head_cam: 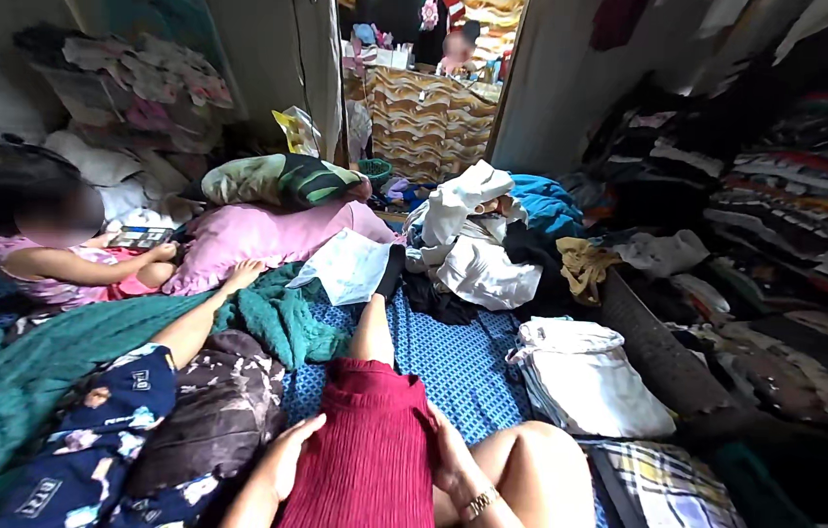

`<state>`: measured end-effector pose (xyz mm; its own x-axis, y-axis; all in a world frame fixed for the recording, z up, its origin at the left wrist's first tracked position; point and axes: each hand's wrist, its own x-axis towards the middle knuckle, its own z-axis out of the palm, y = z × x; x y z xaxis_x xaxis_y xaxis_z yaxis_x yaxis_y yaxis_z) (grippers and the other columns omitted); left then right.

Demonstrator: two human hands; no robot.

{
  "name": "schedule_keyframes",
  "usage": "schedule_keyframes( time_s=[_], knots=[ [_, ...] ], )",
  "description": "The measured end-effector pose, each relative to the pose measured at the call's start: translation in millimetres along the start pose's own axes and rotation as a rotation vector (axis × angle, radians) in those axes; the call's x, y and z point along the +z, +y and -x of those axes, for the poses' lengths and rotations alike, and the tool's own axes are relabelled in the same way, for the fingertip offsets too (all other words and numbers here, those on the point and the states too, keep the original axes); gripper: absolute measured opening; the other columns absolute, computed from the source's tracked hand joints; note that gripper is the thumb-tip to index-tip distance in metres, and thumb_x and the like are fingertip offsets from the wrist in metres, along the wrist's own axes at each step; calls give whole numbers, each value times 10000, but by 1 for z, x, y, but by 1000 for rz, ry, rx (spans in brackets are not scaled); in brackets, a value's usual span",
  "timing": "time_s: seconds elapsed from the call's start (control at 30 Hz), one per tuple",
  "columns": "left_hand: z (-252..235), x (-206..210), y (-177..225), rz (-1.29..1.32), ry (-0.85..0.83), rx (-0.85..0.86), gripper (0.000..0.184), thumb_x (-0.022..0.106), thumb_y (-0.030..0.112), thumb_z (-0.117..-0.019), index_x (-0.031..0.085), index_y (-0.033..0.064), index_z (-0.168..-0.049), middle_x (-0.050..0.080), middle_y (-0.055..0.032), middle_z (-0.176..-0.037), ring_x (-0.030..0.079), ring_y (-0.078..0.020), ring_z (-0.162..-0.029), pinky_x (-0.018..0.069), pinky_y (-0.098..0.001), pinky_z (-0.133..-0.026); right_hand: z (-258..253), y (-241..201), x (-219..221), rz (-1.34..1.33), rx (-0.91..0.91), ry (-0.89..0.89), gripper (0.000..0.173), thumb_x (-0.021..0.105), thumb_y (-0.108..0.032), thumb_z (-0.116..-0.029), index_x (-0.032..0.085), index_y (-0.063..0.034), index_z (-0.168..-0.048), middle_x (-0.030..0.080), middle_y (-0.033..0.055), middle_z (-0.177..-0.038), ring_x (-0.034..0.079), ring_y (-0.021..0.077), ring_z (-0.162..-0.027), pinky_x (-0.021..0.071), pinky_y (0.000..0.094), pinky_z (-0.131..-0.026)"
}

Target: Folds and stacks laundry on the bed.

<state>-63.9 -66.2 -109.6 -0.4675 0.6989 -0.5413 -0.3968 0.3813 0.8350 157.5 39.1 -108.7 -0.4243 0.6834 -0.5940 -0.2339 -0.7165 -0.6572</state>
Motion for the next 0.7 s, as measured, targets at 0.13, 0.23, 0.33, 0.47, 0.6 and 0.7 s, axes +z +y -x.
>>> schedule_keyframes(
  time_s=[0.13, 0.23, 0.33, 0.47, 0.6, 0.7],
  knots=[
    [15, -6, 8, -99, -62, -67, 399, 515, 304, -1071, 590, 3, -1321, 688, -156, -1178, 663, -213, -1069, 532, -438, -944, 14, 5, 2, -17, 80, 35, 600, 265, -572, -1079, 577, -113, -1306, 705, 121, -1087, 692, 245, -984, 574, 477, -839],
    [21, -5, 6, -142, -21, -5, 409, 555, 211, -1055, 533, -16, -1395, 638, -203, -1292, 625, -253, -1170, 501, -458, -1004, 18, 14, 5, 8, 67, 137, 639, 254, -569, -1085, 581, -68, -1312, 693, 152, -1118, 680, 270, -1008, 558, 503, -860],
    [21, -5, -2, -135, 31, 107, 386, 565, 140, -1035, 515, -1, -1391, 597, -199, -1339, 596, -257, -1201, 490, -448, -1013, 22, 17, 7, 28, -64, 164, 410, 369, -355, -1117, 526, -40, -1328, 677, 155, -1088, 677, 241, -965, 562, 448, -839],
    [26, -6, -5, -179, 81, 135, 319, 581, 140, -1029, 567, -40, -1292, 619, -205, -1253, 602, -252, -1129, 486, -445, -984, 24, 21, 3, 3, -146, 145, 232, 479, -204, -1087, 507, -21, -1227, 656, 136, -987, 673, 212, -869, 573, 404, -779],
    [32, -4, 3, -223, 97, 66, 345, 616, 183, -1023, 573, -42, -1281, 614, -228, -1255, 585, -294, -1150, 467, -493, -991, 25, 20, -2, -10, -119, 147, 248, 476, -229, -1087, 565, -4, -1142, 673, 148, -965, 679, 230, -869, 572, 421, -789],
    [33, -3, 7, -417, 63, 138, 270, 652, 158, -1003, 620, -70, -1144, 619, -238, -1178, 577, -310, -1110, 455, -500, -974, 26, 20, -2, 137, -201, 202, 187, 544, -173, -1062, 554, -12, -967, 629, 101, -855, 633, 171, -779, 544, 355, -735]
  ],
)
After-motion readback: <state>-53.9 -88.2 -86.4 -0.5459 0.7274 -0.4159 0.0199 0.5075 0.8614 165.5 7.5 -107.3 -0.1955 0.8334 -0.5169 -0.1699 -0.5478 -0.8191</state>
